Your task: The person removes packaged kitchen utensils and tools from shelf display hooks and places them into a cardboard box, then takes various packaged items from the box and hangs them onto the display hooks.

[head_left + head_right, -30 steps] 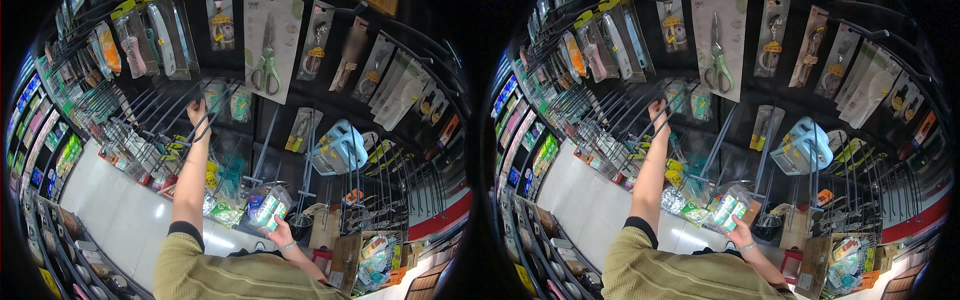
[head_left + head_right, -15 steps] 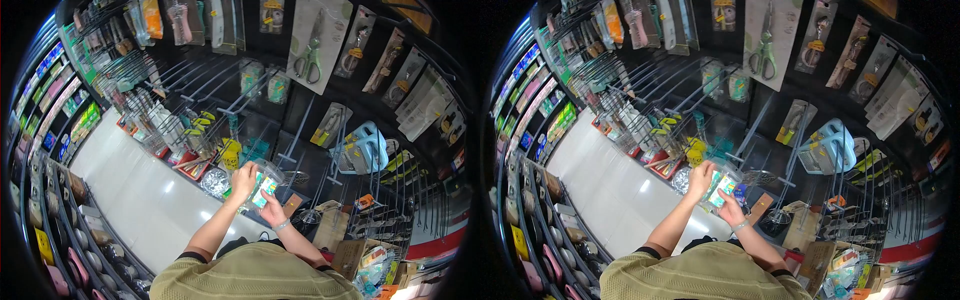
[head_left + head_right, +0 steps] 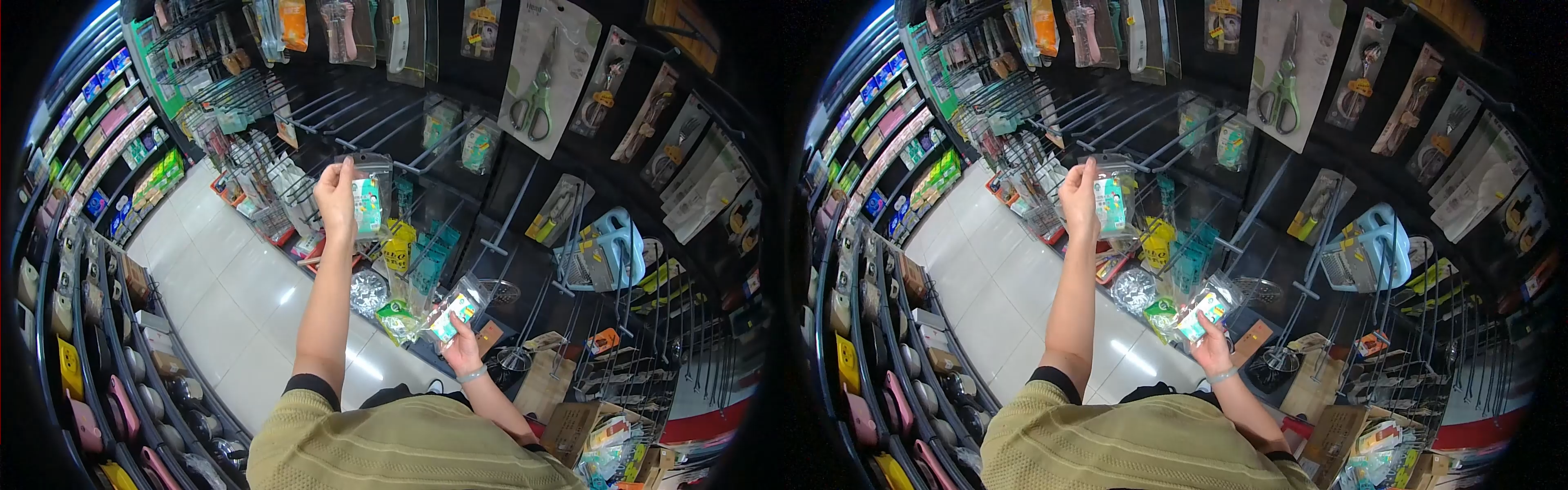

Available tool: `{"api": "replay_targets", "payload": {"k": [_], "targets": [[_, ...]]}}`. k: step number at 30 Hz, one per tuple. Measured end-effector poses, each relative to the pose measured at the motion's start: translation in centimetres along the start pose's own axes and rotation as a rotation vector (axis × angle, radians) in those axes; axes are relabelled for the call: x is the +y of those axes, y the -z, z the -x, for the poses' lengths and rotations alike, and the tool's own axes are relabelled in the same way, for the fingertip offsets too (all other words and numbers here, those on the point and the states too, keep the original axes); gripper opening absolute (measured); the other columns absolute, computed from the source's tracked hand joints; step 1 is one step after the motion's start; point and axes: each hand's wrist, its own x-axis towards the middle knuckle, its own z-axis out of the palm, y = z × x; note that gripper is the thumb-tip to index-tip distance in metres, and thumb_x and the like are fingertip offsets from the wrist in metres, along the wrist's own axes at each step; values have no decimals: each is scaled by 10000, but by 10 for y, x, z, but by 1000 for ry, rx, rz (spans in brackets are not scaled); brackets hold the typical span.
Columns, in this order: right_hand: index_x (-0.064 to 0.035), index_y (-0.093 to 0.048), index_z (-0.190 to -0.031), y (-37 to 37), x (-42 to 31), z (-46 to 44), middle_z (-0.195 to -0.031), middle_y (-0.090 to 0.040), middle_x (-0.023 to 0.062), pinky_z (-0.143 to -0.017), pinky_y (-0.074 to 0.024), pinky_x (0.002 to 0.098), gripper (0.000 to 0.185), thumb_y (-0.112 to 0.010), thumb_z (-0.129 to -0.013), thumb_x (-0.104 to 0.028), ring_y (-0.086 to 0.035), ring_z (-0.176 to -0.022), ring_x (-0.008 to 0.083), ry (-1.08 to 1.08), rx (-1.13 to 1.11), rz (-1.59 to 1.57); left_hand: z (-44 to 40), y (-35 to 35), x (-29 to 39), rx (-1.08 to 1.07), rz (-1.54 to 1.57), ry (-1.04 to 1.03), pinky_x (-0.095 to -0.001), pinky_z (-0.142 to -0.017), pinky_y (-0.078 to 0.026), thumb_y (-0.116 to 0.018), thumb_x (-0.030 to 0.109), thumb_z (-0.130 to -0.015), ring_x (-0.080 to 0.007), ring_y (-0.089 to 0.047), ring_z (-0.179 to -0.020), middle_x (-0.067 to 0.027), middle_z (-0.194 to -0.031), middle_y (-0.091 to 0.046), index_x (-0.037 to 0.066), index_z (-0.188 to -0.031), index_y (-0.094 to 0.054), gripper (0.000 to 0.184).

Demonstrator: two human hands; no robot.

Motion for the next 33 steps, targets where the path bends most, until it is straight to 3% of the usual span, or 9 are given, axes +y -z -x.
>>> {"api": "replay_targets", "payload": {"k": [5,13,18,23,30,33], "targets": [[-66,-472,-1193,17,-2,3,-1119,-572,123,-942,-447,413,333,-537,-869,-22,-546,-1081,271,-22,41,14,-15,-4,-4,40,-51,-30,-223,-539,-419,-597,200,-882,-79,-546,-572,-73,-667,-632,10,-708,-588,258],[-85,-479,-1202,18,-10,9,-1108,-579,82,-914,-459,403,331,-547,-879,-62,-564,-1042,234,18,45,62,-38,-8,-31,-64,2,43,-237,-548,-418,-616,192,-869,-83,-539,-604,-57,-686,-623,18,-717,-592,232],[-100,-462,-1212,29,-15,5,-1114,-570,59,-926,-444,392,347,-556,-879,-72,-555,-1050,209,33,65,173,-61,-45,-54,-82,155,221,-239,-570,-435,-657,226,-842,-106,-552,-610,-54,-727,-616,29,-780,-603,213],[-100,-472,-1180,26,-25,8,-1114,-567,32,-927,-433,367,316,-561,-880,-66,-550,-1043,177,76,74,226,-97,-91,-106,-203,383,229,-268,-554,-447,-661,201,-837,-130,-547,-592,-52,-685,-587,29,-759,-586,203],[-104,-501,-1171,31,-35,14,-1128,-573,18,-906,-433,353,302,-560,-879,-57,-540,-1054,160,112,101,265,-135,-153,-147,-93,247,188,-280,-533,-435,-677,200,-823,-136,-536,-550,-68,-645,-586,18,-657,-567,270],[-86,-505,-1168,32,-36,18,-1113,-588,30,-905,-444,341,291,-558,-883,-74,-560,-1039,158,144,127,296,-140,-155,-161,-101,331,191,-293,-517,-446,-667,148,-826,-162,-555,-581,-76,-683,-589,24,-750,-560,181]]}}
